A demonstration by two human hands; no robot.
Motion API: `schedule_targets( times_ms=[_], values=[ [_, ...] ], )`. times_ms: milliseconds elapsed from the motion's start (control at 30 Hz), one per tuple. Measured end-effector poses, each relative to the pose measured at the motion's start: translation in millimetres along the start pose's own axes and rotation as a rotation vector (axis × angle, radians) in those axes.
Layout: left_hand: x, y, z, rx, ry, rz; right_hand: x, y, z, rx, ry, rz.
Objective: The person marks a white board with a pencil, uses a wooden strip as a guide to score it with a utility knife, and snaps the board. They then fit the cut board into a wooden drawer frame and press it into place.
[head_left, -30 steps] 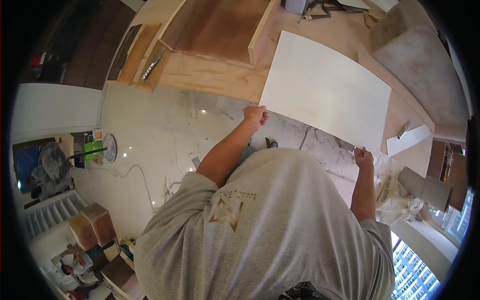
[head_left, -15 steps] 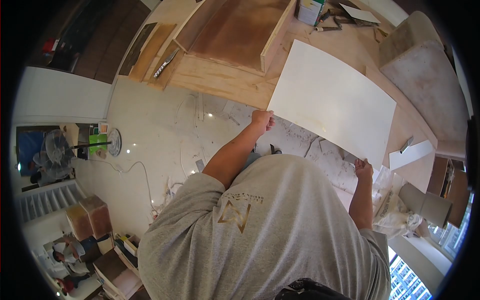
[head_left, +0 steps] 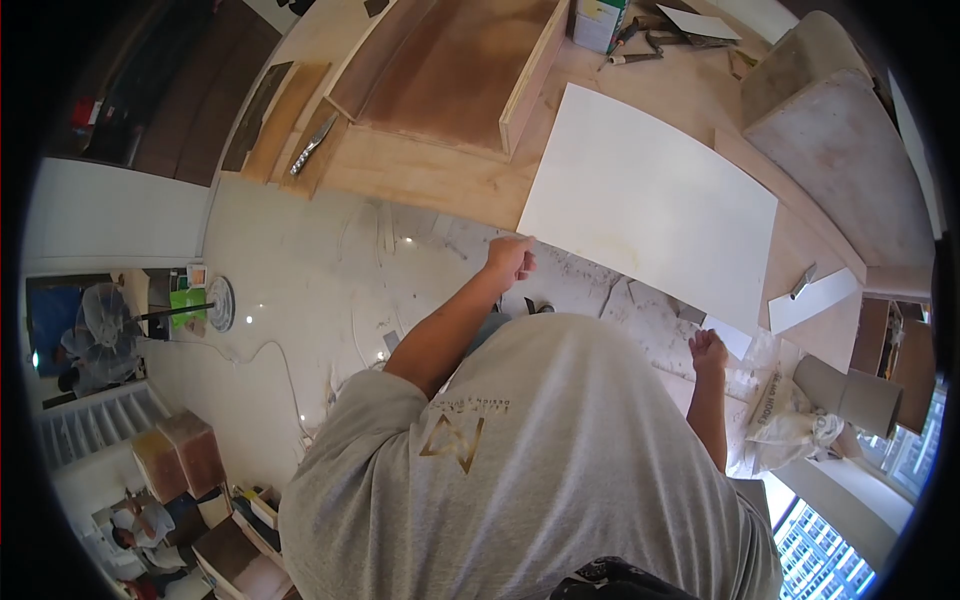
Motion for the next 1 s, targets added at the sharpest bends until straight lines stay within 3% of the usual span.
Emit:
schedule_targets(
  times_ms=[100,333,500,667,933,1000],
  values=[
    [23,-4,10,-0.008,0.007,0.083,32,-10,-21,0.213,-0.005,0.133],
    [84,-56,-29,-0.229,0.029,0.429,184,-154,-22,0.463,-0.003,0.530],
    [114,-109,-70,-0.419,-0.089,0.692,224,-248,-2,0.736,0.282,0.892],
    [137,-128,-70,-0.471,-0.122,0.793,252,-296,7,1.148,0.609,0.903],
    [136,-101,-61,-0.236,-0.104,0.725,236,-268,-26,0.859,0.219,0.948],
    [135,-98,-62,-0.212,-0.158,0.658,228,-261,-31,0.913,0.228,0.934]
  ],
)
Point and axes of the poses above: each hand's wrist, its own x-axis away from the middle knuckle, its own y-axis out of the back of the hand, z = x × y, the point moved 5 cm from there along -x, towards the middle knuckle, and after that the axes turned 6 degrees about z, right-handed, at the moved point
